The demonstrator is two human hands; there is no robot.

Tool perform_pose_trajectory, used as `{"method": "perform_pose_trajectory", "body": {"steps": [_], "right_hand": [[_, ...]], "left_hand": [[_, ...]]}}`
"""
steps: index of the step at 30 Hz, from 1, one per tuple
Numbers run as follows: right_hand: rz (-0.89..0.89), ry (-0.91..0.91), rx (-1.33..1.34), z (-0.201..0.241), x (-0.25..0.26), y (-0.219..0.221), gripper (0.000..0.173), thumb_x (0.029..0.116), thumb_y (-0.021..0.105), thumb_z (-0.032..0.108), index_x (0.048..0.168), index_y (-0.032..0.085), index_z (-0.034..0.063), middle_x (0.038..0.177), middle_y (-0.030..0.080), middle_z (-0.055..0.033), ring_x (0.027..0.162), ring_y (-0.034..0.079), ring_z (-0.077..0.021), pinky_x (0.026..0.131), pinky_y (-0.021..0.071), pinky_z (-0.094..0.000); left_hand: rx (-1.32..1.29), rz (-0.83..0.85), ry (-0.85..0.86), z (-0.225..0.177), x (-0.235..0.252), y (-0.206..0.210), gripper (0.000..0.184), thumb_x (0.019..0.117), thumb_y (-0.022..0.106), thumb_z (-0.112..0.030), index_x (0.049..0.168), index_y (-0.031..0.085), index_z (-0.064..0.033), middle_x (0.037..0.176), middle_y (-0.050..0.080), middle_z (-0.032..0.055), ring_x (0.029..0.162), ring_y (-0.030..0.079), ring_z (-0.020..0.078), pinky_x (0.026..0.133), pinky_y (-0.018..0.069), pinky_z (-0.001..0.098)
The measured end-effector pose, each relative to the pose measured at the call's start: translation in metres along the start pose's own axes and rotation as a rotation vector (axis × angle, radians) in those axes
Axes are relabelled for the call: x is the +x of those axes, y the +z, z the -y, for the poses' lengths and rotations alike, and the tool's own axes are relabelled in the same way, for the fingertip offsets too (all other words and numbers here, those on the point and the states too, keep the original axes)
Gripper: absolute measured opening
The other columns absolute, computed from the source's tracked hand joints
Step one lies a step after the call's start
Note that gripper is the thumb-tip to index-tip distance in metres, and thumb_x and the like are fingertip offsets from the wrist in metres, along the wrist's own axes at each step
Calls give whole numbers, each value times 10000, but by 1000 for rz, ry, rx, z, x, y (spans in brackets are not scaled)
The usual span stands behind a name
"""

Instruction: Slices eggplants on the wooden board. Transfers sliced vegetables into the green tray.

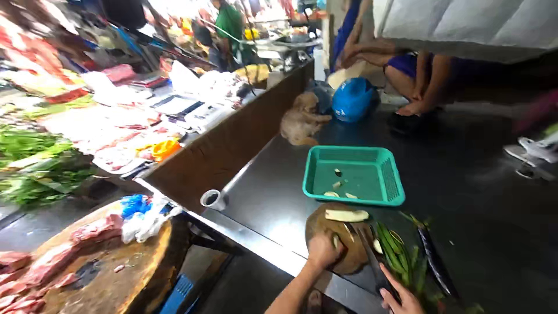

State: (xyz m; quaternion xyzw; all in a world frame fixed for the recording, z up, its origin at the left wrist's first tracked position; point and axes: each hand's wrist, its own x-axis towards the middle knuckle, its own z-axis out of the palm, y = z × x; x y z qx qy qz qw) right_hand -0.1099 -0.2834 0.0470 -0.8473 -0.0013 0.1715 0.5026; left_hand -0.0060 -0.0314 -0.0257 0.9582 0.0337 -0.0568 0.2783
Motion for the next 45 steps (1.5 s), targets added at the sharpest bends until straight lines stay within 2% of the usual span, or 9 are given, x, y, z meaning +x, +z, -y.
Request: {"method": "perform_pose_trajectory", "body": {"steps": [2,7,12,17,23,29,36,41,45], "right_hand": [[-66,46,46,-14,1,1,585,1030,568,121,1592,409,152,1128,723,-167,715,705,-216,659,617,-416],[-154,89,142,-15,-3,-4,604,1010,579,82,1587,418,158,1230,706,-131,642,679,-157,599,606,-351],[-234,79,226,-26,-8,3,615,989,569,47,1579,429,143,1425,624,-81,681,703,-135,602,615,-329],[-352,117,268,-40,-21,9,610,977,595,68,1565,459,154,1333,684,-54,650,698,-133,562,606,-309],[-364,213,219,-36,-32,8,601,996,609,121,1572,454,202,1152,740,-59,624,685,-135,562,596,-295],[-286,189,207,-17,-24,8,587,1011,592,108,1574,443,179,1370,662,-37,692,694,-105,602,594,-277],[-224,131,181,-10,-16,9,585,1016,577,92,1577,440,182,1501,571,-10,718,697,-90,618,592,-266],[-272,127,178,-23,-23,2,583,1008,581,97,1571,446,162,1488,584,-19,722,707,-104,606,597,-286],[-303,159,207,-30,-29,-8,590,1001,579,74,1570,448,162,1512,564,-9,708,707,-101,597,600,-283]], "left_hand": [[-307,33,-186,-2,0,-15,449,928,622,-449,1186,728,-97,1117,725,144,1040,701,321,901,559,587],[-707,-43,-127,-31,76,-87,402,1039,491,-335,1072,693,11,871,673,125,791,644,223,769,541,459],[-617,168,-197,-45,191,-110,581,1029,549,-518,1226,638,22,1038,681,189,896,636,281,826,516,476],[-420,360,-163,-34,230,-110,367,980,625,-66,1311,572,85,1244,628,269,1114,635,344,997,507,494],[-182,342,-93,-35,227,-111,548,1127,340,-392,1387,514,58,1220,650,295,1047,692,397,932,542,568],[-4,186,-27,-31,212,-105,410,1057,560,-296,1281,623,41,1230,655,293,1193,621,464,1018,468,653],[235,204,-100,-24,197,-94,631,1030,484,-581,1314,642,-40,1382,572,291,1295,540,495,981,457,707],[139,-143,356,-37,150,-82,331,962,657,-129,1241,662,49,1274,597,310,1241,545,493,1025,459,621],[324,228,786,-48,79,-41,401,832,761,-55,1226,685,-40,1317,620,195,1267,561,395,1064,465,559]]}}
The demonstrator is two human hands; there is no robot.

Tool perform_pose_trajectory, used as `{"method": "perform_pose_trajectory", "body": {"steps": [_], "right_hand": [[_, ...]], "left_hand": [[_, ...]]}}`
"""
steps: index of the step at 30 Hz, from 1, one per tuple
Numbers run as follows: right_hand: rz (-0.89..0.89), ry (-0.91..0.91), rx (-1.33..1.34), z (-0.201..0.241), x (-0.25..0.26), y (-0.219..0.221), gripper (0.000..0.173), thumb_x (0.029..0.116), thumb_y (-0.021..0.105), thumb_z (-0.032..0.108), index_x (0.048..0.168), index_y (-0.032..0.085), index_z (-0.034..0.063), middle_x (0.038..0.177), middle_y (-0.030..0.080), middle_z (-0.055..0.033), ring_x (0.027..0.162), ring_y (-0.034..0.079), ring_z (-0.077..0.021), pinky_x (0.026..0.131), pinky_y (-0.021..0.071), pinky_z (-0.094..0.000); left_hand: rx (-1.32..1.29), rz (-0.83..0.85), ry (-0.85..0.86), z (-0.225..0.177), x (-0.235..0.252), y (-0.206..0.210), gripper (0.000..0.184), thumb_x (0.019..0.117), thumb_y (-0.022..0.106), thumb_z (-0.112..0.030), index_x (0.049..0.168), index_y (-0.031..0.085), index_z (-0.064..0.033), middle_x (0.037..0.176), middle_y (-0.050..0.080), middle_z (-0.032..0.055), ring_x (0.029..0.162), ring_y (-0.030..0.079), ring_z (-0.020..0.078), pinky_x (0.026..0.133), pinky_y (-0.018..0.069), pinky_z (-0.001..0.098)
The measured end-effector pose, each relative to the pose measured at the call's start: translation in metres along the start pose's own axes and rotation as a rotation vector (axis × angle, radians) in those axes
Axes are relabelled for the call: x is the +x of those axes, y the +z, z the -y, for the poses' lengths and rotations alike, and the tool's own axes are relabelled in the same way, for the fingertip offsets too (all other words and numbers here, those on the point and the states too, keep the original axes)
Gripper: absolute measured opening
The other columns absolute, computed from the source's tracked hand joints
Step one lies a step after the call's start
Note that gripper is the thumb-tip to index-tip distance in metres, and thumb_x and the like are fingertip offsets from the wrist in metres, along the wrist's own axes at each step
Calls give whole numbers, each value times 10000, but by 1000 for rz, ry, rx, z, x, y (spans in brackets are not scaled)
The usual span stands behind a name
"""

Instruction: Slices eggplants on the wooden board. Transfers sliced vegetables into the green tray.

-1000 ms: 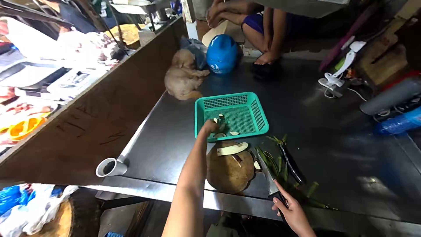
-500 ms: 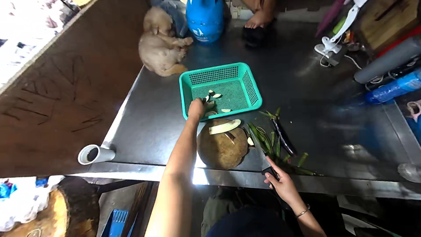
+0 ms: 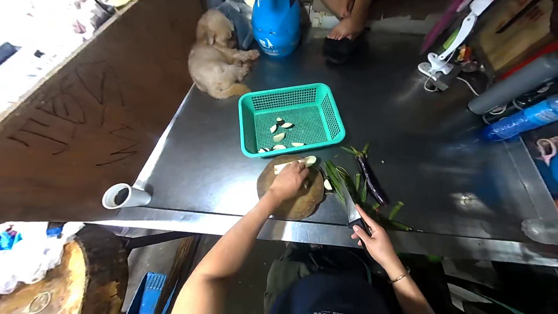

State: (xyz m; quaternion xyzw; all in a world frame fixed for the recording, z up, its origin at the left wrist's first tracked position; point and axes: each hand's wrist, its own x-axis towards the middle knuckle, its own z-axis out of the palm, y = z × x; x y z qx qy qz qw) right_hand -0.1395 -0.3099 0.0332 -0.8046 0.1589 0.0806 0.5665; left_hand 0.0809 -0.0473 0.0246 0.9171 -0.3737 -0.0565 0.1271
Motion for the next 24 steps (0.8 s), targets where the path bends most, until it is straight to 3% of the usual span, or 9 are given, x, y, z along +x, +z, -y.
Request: {"method": "perform_pose_trajectory", "body": {"steps": [2,4,7,11,13,16,19,22,24], "right_hand": [[1,20,7,0,-2,-6,592,1009,578,67,1576,437,165,1483,585,-26,709,701,-105,601,595,-279],[1,18,14,2,-1,-10,590,1011,574,64,1577,434,160,1487,581,-24,712,700,-100,603,593,-271],[-11,6,31,6,0,-14,585,1012,568,61,1574,435,149,1506,563,-19,707,695,-86,595,587,-258],[-16,0,58,7,1,-17,585,1008,566,45,1571,435,136,1540,531,-18,715,701,-84,601,593,-256],[-12,-6,57,6,0,-19,583,1009,570,52,1570,438,140,1529,542,-15,717,701,-82,605,595,-255],[-7,-11,57,3,-1,-23,581,1008,571,60,1568,443,142,1508,561,-20,709,694,-76,599,590,-248],[10,-10,52,0,-2,-24,584,1005,563,47,1569,439,133,1522,547,-29,714,690,-73,592,580,-242],[56,-6,51,1,-3,-21,580,1009,557,40,1570,431,115,1534,534,-39,721,690,-78,610,585,-253],[106,1,33,4,-3,-17,579,1017,557,56,1576,426,131,1495,568,-50,724,690,-88,623,587,-260]], "left_hand": [[57,99,12,-15,-4,29,330,918,666,-38,1247,678,-54,1369,598,179,1312,536,379,1083,447,537],[62,72,-63,-25,-3,42,280,987,573,-44,1245,680,-56,1338,616,179,1288,556,375,1070,460,527],[-24,78,-177,-54,-3,41,286,1016,542,-90,1268,667,-40,1329,622,214,1263,571,411,1040,459,570],[-200,85,-197,-97,-5,52,398,1034,569,-312,1307,652,-35,1346,611,226,1284,566,411,1064,467,542],[-228,-4,-166,-105,-1,57,472,1014,581,-442,1265,676,-54,1291,645,201,1247,600,385,1046,487,536],[-179,-179,-237,-80,18,45,347,984,641,-278,1249,682,-58,1295,633,212,1233,589,411,1010,489,584],[-130,-60,-474,-44,41,7,454,973,608,-43,1418,541,21,1446,499,317,1361,450,517,1084,373,683],[-113,124,-589,-15,54,-7,474,988,593,-50,1446,499,25,1442,518,288,1376,453,481,1072,383,668],[-217,76,-597,-3,48,-11,522,931,710,-154,1393,549,27,1416,541,282,1355,478,471,1067,402,663]]}}
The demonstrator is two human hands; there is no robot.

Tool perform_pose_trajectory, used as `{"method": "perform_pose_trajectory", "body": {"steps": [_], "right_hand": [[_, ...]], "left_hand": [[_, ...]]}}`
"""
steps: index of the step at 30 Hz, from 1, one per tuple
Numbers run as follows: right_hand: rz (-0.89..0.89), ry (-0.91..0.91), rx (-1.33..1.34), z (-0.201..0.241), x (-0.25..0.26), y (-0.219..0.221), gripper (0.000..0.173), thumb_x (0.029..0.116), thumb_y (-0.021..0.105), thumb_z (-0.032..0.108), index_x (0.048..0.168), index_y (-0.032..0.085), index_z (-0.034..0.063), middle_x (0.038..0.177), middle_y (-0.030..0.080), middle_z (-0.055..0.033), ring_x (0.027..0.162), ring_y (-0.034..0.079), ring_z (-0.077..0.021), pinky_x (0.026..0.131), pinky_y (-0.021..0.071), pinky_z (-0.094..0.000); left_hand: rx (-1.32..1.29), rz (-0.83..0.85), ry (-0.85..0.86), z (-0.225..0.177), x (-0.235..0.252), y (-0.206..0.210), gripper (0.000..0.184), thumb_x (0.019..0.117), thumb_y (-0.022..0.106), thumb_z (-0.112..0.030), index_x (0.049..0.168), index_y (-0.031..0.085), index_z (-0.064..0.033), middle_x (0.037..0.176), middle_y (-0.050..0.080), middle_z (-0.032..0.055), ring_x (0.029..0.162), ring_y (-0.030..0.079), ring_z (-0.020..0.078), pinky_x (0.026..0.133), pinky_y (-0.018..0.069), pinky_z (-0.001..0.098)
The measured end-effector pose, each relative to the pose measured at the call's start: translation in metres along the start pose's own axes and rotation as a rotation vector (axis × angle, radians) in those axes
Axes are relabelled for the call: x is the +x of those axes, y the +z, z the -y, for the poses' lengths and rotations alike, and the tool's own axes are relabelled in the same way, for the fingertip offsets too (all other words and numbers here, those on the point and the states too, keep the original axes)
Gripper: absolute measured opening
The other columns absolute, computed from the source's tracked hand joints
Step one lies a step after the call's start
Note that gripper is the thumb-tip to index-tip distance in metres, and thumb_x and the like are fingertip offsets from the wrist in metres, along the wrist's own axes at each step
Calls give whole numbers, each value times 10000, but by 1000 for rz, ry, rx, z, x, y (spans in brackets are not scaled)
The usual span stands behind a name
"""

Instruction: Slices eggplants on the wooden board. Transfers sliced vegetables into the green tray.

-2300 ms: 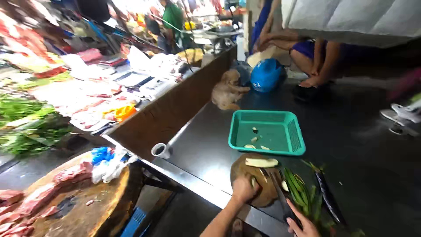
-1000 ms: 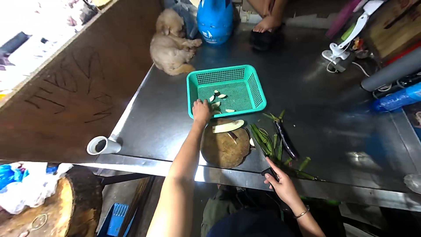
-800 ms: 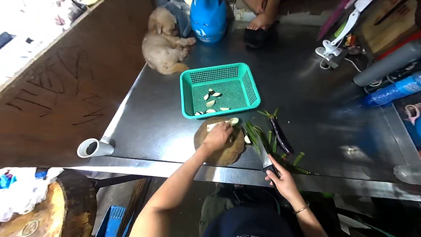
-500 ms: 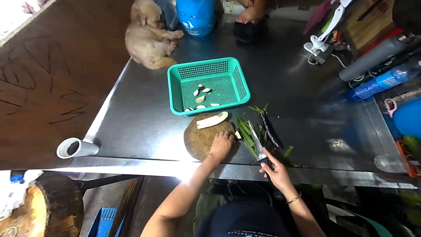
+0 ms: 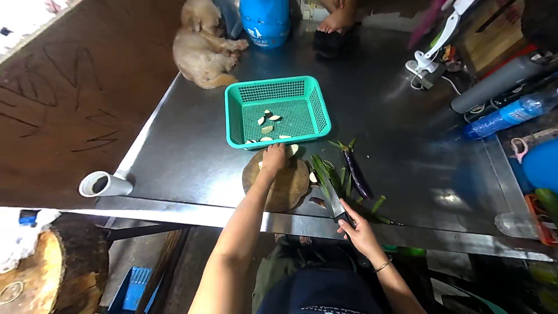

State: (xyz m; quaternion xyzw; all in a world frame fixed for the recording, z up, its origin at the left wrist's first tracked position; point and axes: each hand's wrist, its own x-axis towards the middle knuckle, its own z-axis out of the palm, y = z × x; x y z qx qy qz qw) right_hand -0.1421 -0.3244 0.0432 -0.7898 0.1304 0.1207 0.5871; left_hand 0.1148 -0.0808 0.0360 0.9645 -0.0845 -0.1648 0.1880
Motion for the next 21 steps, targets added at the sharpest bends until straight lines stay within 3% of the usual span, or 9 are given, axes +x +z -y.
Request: {"method": "perform_pose_trajectory", "body": {"steps": [2,5,8,11,14,16,18,21], "right_hand": [[68,17,-43,3,0,5,575,1026,560,68,1579,427,155,1448,600,-62,727,682,-99,632,582,-266],[167,32,-79,0,1,15,575,1029,555,68,1581,422,158,1453,590,-80,733,671,-100,642,575,-272],[244,63,-93,-4,8,22,583,1030,553,64,1585,412,167,1412,612,-90,714,672,-112,618,576,-283],[293,92,-117,-3,15,26,599,1031,552,51,1594,392,176,1394,617,-97,684,657,-111,601,566,-279],[319,102,-152,4,22,27,598,1038,543,41,1599,384,175,1399,608,-118,693,663,-122,615,569,-283],[332,102,-175,10,25,27,594,1046,535,48,1603,373,175,1431,588,-116,691,662,-113,627,570,-280],[341,100,-214,14,29,27,591,1053,525,57,1608,359,175,1457,567,-119,700,663,-113,644,574,-286],[349,86,-289,16,33,29,589,1062,517,73,1614,351,196,1531,515,-95,768,677,-128,694,572,-301]], "left_hand": [[-232,-72,10,13,-9,-3,572,861,812,-232,1335,609,16,1356,581,271,1294,544,436,1064,447,626],[-647,-119,-27,20,-46,-5,456,886,792,-179,1254,629,37,1176,657,257,1088,643,373,955,511,564],[-829,-96,-178,32,-79,11,545,922,769,-331,1314,574,-6,1147,667,228,1018,663,346,892,543,540],[-1071,-219,-364,33,-92,31,535,944,757,-292,1313,528,21,1105,645,215,955,644,299,861,543,492],[-1197,-431,-379,51,-104,58,362,943,748,-273,1136,582,-16,945,626,100,793,628,176,741,566,387],[-1210,-548,-366,58,-112,66,258,939,749,-197,1056,598,-23,896,648,83,748,659,158,720,592,367],[-984,-606,-338,65,-120,65,324,929,751,-151,1156,576,0,989,671,136,829,675,207,772,582,405],[-470,-601,-206,75,-125,56,514,892,766,-152,1326,563,35,1285,600,265,1187,583,444,989,481,603]]}}
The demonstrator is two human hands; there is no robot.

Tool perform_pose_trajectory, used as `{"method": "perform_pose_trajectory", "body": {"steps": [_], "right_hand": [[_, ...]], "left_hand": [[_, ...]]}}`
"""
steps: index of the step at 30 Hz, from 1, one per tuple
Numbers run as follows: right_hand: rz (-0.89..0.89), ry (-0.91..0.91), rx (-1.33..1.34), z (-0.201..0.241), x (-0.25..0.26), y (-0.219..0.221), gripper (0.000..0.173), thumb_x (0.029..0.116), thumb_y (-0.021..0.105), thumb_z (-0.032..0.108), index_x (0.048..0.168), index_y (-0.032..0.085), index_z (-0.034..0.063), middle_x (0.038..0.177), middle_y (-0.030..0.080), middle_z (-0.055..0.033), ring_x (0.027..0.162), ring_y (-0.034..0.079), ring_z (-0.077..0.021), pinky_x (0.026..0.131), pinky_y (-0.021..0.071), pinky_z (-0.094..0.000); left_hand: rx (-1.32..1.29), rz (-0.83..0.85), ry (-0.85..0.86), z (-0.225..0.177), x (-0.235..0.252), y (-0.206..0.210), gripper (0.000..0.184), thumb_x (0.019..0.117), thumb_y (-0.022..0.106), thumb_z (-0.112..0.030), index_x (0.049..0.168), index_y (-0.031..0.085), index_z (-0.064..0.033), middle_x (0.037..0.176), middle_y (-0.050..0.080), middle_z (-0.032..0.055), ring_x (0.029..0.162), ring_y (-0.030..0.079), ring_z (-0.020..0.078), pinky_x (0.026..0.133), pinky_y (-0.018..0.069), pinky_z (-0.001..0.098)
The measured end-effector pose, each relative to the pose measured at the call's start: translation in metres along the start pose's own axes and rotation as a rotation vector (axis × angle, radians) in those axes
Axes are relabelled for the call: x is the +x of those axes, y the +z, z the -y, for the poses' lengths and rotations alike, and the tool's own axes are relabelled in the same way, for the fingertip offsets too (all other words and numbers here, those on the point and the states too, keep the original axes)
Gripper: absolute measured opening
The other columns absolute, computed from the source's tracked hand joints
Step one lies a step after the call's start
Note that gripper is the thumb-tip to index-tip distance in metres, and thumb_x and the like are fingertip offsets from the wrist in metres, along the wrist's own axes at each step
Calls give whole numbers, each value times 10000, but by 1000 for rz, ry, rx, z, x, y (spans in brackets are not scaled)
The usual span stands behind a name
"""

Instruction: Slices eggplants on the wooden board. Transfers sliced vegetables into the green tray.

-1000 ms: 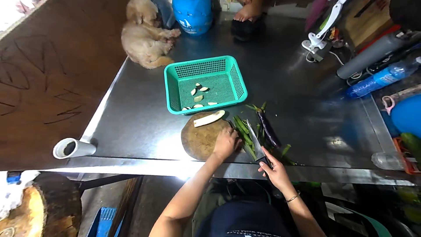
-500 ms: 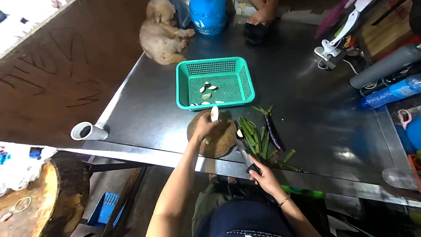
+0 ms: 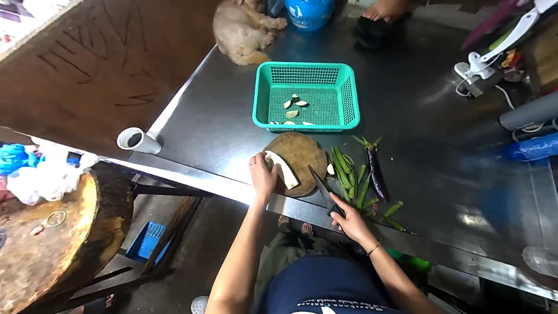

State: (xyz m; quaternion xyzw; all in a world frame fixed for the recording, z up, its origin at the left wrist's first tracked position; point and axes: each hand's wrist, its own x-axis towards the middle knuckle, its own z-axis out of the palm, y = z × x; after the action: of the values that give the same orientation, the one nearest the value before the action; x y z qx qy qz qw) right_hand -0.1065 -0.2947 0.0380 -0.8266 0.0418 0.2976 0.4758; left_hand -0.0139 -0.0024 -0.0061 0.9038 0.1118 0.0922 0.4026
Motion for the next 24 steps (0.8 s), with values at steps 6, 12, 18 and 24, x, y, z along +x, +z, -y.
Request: {"method": "perform_pose_trajectory", "body": {"steps": [6,12,18,24], "right_hand": [[6,3,-74,4,-1,4,590,1060,524,78,1611,361,213,1573,477,-74,823,692,-133,726,577,-300],[-50,-47,-107,2,-3,7,585,1056,532,99,1607,376,220,1595,456,-68,913,712,-169,774,594,-331],[-136,-129,-288,2,-1,11,561,1060,521,133,1602,393,203,1526,530,-112,1064,701,-219,920,572,-349],[-171,-157,-441,23,7,17,554,1067,495,147,1605,390,225,1464,577,-140,1243,632,-293,1046,513,-434]], "left_hand": [[404,344,461,25,22,-1,444,941,655,-66,1354,668,-227,1528,520,87,1505,305,435,1125,145,815],[446,498,334,13,21,-13,327,919,742,-198,1241,711,-150,1241,654,203,1188,599,443,962,435,723],[354,461,247,6,1,3,431,981,689,-350,1353,654,-134,1254,634,219,1173,603,432,945,513,606],[339,478,216,2,-8,11,561,919,764,-341,1415,606,-131,1329,593,227,1227,580,422,970,515,585]]}}
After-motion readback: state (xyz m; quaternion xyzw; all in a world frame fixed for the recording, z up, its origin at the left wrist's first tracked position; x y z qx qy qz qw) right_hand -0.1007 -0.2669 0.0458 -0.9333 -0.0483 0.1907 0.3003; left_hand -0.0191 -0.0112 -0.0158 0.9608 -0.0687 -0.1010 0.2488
